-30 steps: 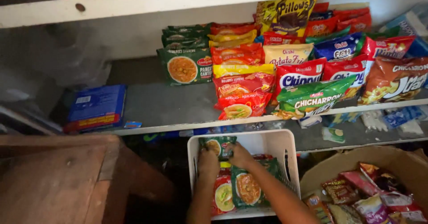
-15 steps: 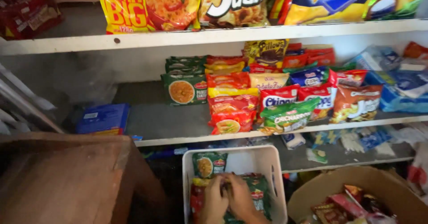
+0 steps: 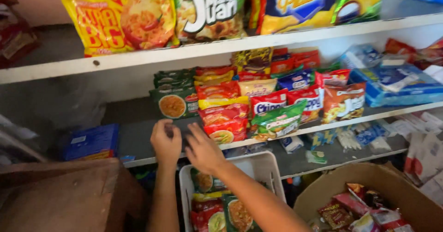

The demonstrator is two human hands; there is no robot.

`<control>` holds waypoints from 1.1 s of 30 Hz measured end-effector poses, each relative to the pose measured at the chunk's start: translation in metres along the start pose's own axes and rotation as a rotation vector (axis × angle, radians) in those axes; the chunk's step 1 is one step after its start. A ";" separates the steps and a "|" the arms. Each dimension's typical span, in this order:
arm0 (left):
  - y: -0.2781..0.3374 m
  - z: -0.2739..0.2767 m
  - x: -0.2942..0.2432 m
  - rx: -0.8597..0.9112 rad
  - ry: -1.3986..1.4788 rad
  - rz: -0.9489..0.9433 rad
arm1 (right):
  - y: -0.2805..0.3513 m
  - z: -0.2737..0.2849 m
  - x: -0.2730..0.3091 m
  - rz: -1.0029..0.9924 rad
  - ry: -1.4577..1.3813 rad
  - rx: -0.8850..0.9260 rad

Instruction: Picking packs of instant noodles and snack bags from store shelves and placing them into a bin and box.

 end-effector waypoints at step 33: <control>-0.050 -0.074 0.126 -0.045 -0.179 0.331 | -0.088 -0.120 -0.074 -0.402 0.038 -0.247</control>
Point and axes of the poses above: each hand's wrist, its own y-axis away from the middle knuckle, its own z-axis out of the back of the hand, x = y × z, the point moved 1 cm from there along -y, towards the middle knuckle, and after that the axes turned 7 degrees about -x, right-handed, at the moved point
